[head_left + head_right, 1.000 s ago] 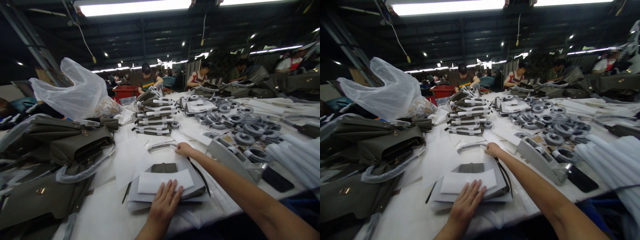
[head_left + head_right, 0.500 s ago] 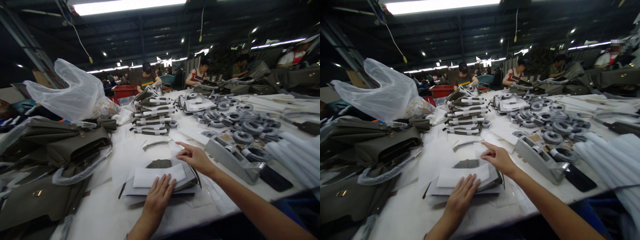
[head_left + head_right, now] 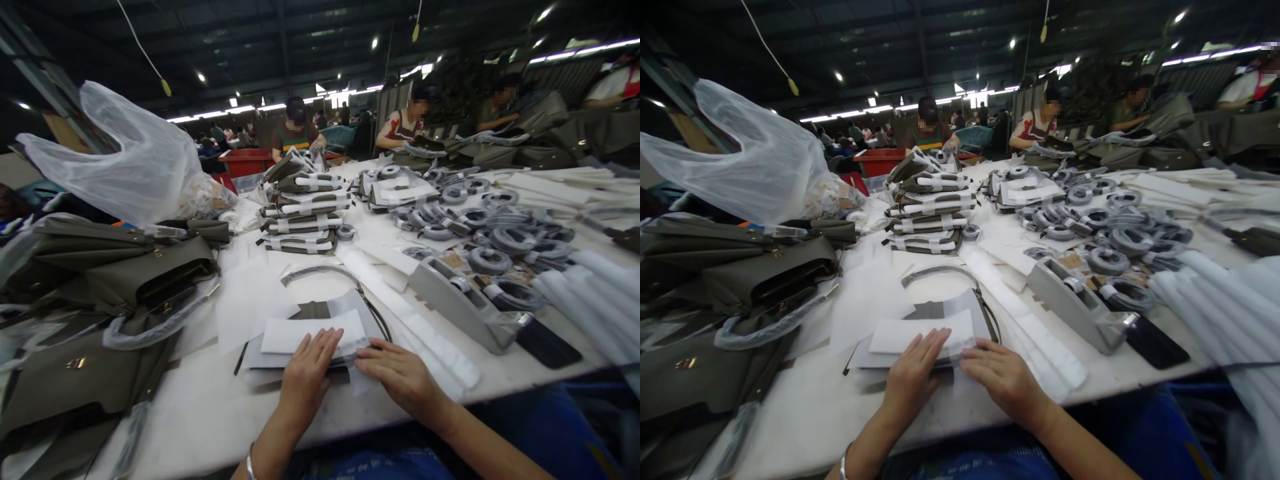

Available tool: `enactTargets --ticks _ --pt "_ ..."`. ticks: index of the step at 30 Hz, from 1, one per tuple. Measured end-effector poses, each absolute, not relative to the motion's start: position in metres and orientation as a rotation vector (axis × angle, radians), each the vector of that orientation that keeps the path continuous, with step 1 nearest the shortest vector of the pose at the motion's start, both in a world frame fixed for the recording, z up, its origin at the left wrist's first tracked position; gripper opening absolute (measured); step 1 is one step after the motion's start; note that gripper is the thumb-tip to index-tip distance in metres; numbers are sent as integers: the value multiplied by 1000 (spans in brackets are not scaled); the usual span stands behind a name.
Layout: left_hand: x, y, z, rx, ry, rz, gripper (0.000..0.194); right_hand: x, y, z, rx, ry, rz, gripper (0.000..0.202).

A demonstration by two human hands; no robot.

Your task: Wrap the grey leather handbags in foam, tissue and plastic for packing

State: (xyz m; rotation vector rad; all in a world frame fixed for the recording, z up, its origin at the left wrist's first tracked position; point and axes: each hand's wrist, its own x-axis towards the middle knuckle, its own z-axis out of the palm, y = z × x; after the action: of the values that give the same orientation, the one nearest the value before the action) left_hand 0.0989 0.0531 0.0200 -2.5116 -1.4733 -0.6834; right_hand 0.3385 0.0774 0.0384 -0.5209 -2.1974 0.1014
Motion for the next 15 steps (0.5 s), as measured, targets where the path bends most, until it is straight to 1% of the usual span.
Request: enactTargets --ticks 2,5,7,9,12,15 --pt "101 53 22 -2511 -1471 -639 89 340 73 37 -493 -2228 79 32" --pt "103 52 23 -2475 -1453 -590 83 345 65 46 -477 -2300 88 33" --pt "103 51 24 -2433 -1419 -566 74 347 63 61 -454 -2366 169 29" --pt "102 51 24 -2378 -1339 -549 61 345 68 80 -437 -2417 290 25" --pt "100 57 18 -2236 -1161 -582 43 330 98 102 -537 -2413 360 30" --pt "102 75 0 -2041 -981 -733 37 298 146 103 -729 -2492 383 36"
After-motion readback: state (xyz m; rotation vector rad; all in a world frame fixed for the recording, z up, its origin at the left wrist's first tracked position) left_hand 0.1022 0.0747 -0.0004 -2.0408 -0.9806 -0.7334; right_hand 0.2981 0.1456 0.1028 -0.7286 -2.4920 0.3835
